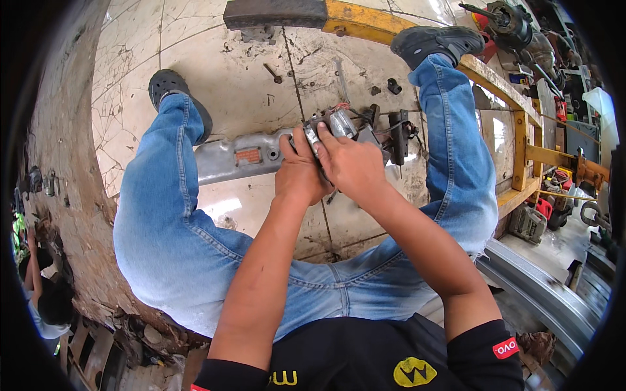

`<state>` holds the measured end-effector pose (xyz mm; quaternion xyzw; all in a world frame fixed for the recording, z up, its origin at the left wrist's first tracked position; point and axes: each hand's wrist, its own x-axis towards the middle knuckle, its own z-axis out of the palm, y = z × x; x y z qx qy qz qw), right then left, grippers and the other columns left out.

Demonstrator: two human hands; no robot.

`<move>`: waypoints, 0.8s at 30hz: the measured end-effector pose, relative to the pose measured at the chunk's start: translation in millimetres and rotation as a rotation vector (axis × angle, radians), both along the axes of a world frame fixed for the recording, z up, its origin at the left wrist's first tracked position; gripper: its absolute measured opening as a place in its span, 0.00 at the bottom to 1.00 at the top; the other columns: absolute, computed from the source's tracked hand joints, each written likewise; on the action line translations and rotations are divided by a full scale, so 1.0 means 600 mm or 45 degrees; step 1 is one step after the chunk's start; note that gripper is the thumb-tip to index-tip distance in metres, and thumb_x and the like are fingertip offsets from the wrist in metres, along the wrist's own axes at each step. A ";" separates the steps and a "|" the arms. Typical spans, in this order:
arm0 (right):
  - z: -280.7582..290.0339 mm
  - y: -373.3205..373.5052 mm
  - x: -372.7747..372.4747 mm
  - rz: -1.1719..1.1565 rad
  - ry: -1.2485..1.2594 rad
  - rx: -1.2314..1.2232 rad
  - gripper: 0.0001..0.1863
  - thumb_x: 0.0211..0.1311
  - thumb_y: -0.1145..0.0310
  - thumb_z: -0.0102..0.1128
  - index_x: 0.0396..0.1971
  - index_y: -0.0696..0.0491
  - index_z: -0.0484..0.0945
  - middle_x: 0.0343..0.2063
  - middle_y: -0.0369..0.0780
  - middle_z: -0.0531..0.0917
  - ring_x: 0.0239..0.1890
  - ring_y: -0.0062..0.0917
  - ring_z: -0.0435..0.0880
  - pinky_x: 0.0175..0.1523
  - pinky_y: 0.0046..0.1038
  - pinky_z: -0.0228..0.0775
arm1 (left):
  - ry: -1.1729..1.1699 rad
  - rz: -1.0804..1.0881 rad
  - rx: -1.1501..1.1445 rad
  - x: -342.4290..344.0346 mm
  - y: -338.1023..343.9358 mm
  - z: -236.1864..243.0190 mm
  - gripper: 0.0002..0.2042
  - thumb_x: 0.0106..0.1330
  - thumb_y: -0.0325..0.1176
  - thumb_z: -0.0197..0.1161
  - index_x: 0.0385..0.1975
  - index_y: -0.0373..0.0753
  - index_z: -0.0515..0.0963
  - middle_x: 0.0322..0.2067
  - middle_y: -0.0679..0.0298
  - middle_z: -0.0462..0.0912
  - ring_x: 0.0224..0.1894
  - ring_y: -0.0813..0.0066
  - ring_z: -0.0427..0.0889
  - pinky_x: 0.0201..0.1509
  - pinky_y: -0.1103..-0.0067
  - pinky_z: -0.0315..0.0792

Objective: The person sits on the floor and uses a screwdriver to tighten screws on a small electric motor. They rotate the motor to access different sides and continue securing the casing.

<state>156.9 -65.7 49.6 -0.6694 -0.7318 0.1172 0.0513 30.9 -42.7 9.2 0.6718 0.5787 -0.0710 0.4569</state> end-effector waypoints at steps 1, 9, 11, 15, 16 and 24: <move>0.001 0.009 0.006 -0.086 0.017 0.002 0.23 0.73 0.56 0.49 0.57 0.54 0.79 0.26 0.43 0.86 0.24 0.39 0.85 0.30 0.41 0.76 | -0.016 0.019 -0.028 0.000 0.000 0.005 0.69 0.38 0.45 0.84 0.71 0.43 0.29 0.70 0.43 0.40 0.59 0.41 0.74 0.55 0.62 0.80; 0.005 0.014 0.009 -0.204 0.015 -0.103 0.22 0.73 0.53 0.48 0.57 0.48 0.80 0.27 0.46 0.86 0.27 0.42 0.86 0.35 0.44 0.77 | -0.022 0.040 0.001 0.001 0.001 0.019 0.70 0.37 0.46 0.85 0.70 0.40 0.30 0.66 0.42 0.47 0.56 0.41 0.77 0.53 0.62 0.80; 0.007 0.031 0.021 -0.312 0.128 -0.103 0.22 0.73 0.53 0.49 0.57 0.48 0.80 0.26 0.47 0.85 0.29 0.43 0.86 0.36 0.45 0.77 | 0.005 0.033 -0.041 0.005 0.006 0.023 0.70 0.36 0.46 0.85 0.70 0.40 0.30 0.66 0.42 0.48 0.56 0.42 0.77 0.53 0.63 0.80; 0.014 0.016 0.058 -0.265 0.330 -0.039 0.20 0.73 0.55 0.52 0.56 0.48 0.80 0.27 0.47 0.85 0.32 0.45 0.85 0.39 0.47 0.75 | -0.031 0.064 0.018 0.005 -0.001 0.017 0.69 0.35 0.45 0.85 0.69 0.40 0.31 0.65 0.42 0.49 0.53 0.41 0.78 0.52 0.64 0.81; 0.017 0.009 0.065 -0.208 0.388 -0.031 0.19 0.72 0.56 0.53 0.56 0.48 0.80 0.27 0.46 0.85 0.32 0.46 0.85 0.40 0.47 0.75 | -0.037 0.067 0.017 0.002 -0.001 0.014 0.69 0.35 0.45 0.85 0.69 0.40 0.31 0.65 0.42 0.49 0.52 0.41 0.79 0.52 0.64 0.81; 0.038 -0.004 0.058 0.246 -0.037 -0.133 0.19 0.68 0.58 0.58 0.57 0.42 0.80 0.29 0.36 0.83 0.33 0.34 0.84 0.40 0.39 0.68 | -0.170 0.118 0.068 -0.007 -0.008 0.010 0.68 0.35 0.44 0.84 0.71 0.40 0.34 0.65 0.42 0.51 0.56 0.42 0.77 0.53 0.63 0.80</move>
